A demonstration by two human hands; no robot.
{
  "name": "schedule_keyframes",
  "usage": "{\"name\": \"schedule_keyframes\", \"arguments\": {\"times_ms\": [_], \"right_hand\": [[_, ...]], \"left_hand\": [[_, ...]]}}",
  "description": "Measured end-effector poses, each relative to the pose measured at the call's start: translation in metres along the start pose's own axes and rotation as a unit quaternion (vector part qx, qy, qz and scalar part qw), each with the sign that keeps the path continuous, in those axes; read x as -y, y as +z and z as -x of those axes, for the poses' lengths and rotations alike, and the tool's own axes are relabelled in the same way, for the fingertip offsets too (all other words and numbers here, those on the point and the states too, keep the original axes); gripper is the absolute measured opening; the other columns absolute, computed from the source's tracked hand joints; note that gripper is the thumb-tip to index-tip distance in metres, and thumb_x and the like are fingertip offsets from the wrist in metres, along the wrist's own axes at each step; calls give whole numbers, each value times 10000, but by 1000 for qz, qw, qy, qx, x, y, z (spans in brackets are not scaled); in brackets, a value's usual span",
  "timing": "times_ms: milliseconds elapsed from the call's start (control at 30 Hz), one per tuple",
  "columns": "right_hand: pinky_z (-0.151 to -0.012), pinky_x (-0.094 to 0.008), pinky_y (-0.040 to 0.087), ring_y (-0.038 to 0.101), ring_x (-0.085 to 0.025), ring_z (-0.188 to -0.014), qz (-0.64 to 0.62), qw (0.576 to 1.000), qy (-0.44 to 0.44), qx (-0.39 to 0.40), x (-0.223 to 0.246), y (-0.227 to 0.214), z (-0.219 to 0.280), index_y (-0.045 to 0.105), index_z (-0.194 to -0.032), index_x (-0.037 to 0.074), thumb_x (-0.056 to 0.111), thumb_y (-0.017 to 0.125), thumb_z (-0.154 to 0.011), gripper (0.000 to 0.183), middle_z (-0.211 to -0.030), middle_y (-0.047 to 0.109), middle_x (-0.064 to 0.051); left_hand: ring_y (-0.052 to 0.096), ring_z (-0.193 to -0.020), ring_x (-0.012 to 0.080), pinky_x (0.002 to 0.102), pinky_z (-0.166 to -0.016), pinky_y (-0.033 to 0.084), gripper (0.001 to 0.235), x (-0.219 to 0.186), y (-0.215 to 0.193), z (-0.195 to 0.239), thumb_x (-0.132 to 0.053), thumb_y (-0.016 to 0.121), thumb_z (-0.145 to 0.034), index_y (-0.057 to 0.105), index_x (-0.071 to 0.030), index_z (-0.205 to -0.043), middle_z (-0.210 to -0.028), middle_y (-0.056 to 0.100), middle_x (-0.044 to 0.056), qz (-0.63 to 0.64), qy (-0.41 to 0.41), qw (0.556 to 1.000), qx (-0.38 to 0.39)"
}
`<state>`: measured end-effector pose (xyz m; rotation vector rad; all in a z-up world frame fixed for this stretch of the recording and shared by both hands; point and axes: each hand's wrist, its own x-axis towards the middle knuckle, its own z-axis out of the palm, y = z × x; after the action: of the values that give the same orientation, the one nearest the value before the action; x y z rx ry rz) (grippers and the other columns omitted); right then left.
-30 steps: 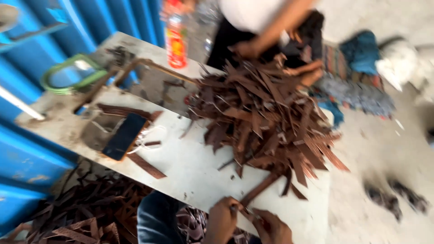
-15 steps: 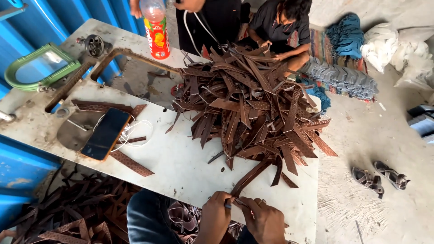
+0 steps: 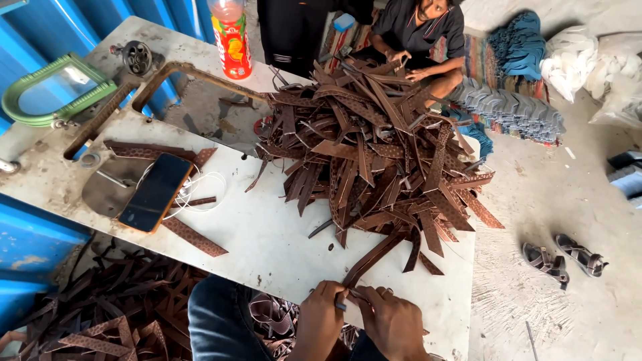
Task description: The person sorts, inspects, and trims embossed leather straps on a workbench.
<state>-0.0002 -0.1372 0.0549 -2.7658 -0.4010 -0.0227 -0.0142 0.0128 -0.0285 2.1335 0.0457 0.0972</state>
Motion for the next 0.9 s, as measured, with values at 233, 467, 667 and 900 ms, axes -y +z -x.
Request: {"name": "schedule_keyframes", "arguments": {"times_ms": [233, 467, 667, 900], "right_hand": [[-564, -397, 554, 738, -222, -581, -29, 996, 41, 69, -16, 7, 1, 782, -1078, 234, 293, 688, -931, 185, -711, 773, -33], [-534, -376, 568, 745, -235, -585, -86, 996, 21, 6, -7, -2, 7, 780, -1050, 187, 234, 733, -846, 215, -806, 789, -30], [-514, -416, 548, 711, -263, -571, -7, 1000, -25, 4, -3, -2, 4, 763, -999, 173, 286, 759, -852, 186, -774, 752, -42], [-494, -396, 525, 692, -223, -499, 6, 996, 39, 84, -1, -6, 3, 769, -1097, 252, 348, 737, -897, 225, -690, 726, -36]], "left_hand": [[758, -745, 331, 438, -637, 599, 111, -2, -2, 3, -41, 653, -884, 650, -40, -994, -900, 733, 136, 28, 42, 998, -28], [744, -784, 367, 468, -668, 560, 78, -3, -12, -3, -36, 656, -879, 672, -71, -947, -824, 758, 130, 75, -56, 995, -28], [710, -828, 397, 504, -683, 542, 78, -1, -4, 0, -25, 647, -873, 623, -47, -944, -884, 726, 150, 40, -10, 998, -37], [718, -815, 381, 489, -672, 549, 72, 0, -8, -3, -34, 667, -898, 611, -41, -943, -885, 720, 149, 55, -22, 998, -18]]}}
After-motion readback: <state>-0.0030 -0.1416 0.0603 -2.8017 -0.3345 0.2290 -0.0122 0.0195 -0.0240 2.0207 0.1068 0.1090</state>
